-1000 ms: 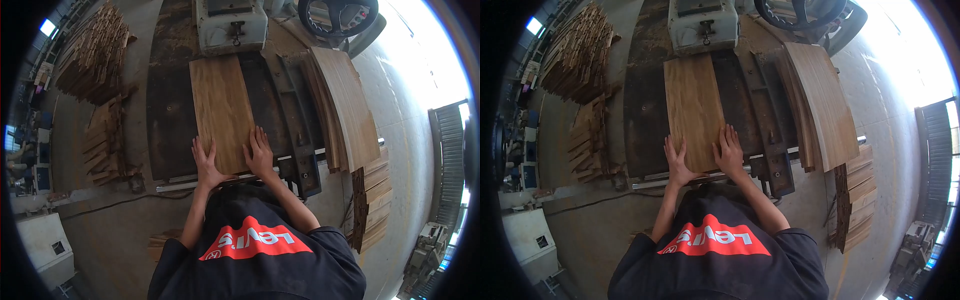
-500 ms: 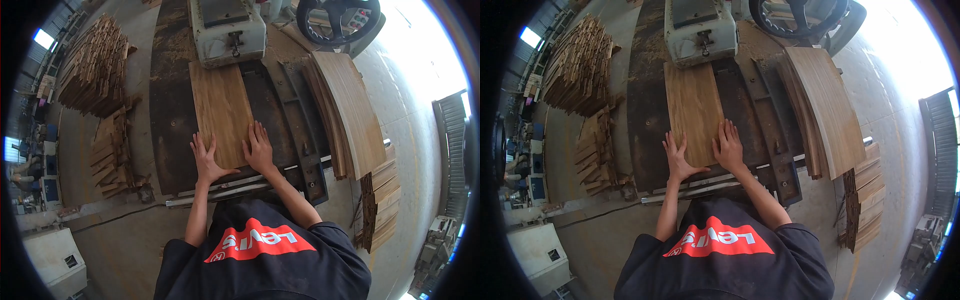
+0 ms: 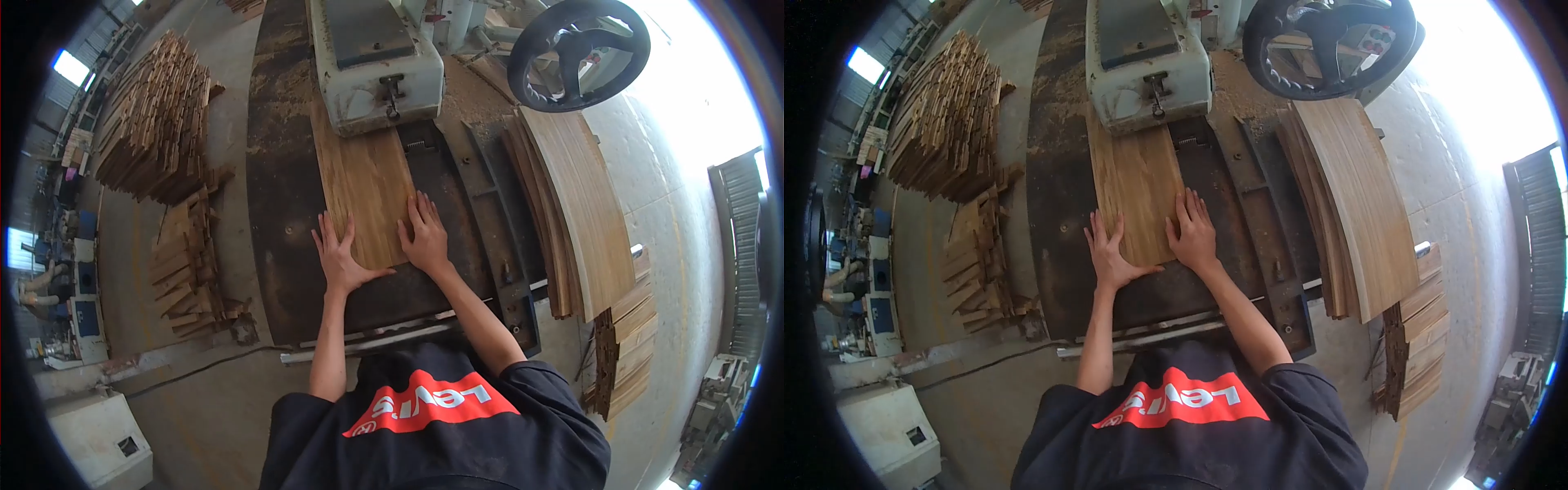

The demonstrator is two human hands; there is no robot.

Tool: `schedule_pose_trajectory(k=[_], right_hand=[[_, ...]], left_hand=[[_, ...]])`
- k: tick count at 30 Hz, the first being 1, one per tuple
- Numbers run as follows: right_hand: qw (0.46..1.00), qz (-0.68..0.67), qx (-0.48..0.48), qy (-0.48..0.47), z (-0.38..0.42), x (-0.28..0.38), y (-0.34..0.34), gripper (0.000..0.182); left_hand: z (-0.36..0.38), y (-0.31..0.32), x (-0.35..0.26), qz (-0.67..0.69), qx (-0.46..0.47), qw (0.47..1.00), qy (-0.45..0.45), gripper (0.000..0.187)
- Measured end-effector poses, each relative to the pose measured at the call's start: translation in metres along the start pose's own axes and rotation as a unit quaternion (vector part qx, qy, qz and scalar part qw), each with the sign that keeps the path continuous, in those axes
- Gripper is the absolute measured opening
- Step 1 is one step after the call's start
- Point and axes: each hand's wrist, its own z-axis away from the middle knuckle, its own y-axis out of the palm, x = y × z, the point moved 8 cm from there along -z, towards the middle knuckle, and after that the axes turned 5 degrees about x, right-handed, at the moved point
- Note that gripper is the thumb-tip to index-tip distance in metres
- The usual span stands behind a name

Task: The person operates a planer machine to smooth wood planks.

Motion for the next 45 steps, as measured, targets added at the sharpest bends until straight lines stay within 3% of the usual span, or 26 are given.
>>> schedule_pose_trajectory(k=[8,15,17,22,27,30,33,34,37,43,44,45], right_hand=[[1.000,-0.001,-0.014,-0.003,-0.011,-0.003,0.002,0.064],[1.000,0.004,0.000,0.022,-0.044,-0.019,0.007,0.069],[0.999,0.021,-0.030,0.022,-0.028,-0.019,-0.027,0.071],[0.975,0.194,-0.086,0.073,0.021,-0.061,-0.160,0.076],[0.842,0.408,0.044,0.349,0.065,-0.132,-0.273,0.100],[0.851,0.413,0.064,0.319,0.089,-0.151,-0.280,0.101],[0.855,0.463,0.029,0.230,0.095,-0.145,-0.274,0.099],[0.864,0.452,0.034,0.218,0.099,-0.144,-0.275,0.080],[0.856,0.479,0.052,0.188,0.108,-0.147,-0.270,0.069],[0.819,0.535,0.151,0.141,0.125,-0.108,-0.257,0.068],[0.813,0.559,0.127,0.099,0.127,-0.096,-0.260,0.065],[0.845,0.503,0.132,0.124,0.122,-0.076,-0.270,0.062]], left_hand=[[-0.007,0.001,0.002,-0.006,0.002,1.000,-0.008,0.155],[-0.025,-0.001,0.015,0.040,-0.067,0.997,-0.003,0.150],[-0.015,-0.003,0.014,0.124,-0.106,0.987,-0.002,0.149],[0.011,0.000,0.004,0.086,-0.115,0.990,-0.009,0.149],[0.011,0.004,0.007,0.064,-0.118,0.991,-0.016,0.145],[0.009,0.009,0.009,0.035,-0.108,0.993,-0.021,0.141],[0.008,0.011,0.010,0.038,-0.104,0.994,-0.025,0.134],[0.010,0.011,0.011,0.049,-0.102,0.993,-0.032,0.130],[0.008,0.015,0.022,0.084,-0.111,0.989,-0.047,0.121],[0.012,0.012,0.027,0.139,-0.140,0.979,-0.045,0.107],[0.013,0.007,0.022,0.152,-0.146,0.976,-0.043,0.105],[0.016,0.004,0.017,0.165,-0.152,0.974,-0.040,0.104]])
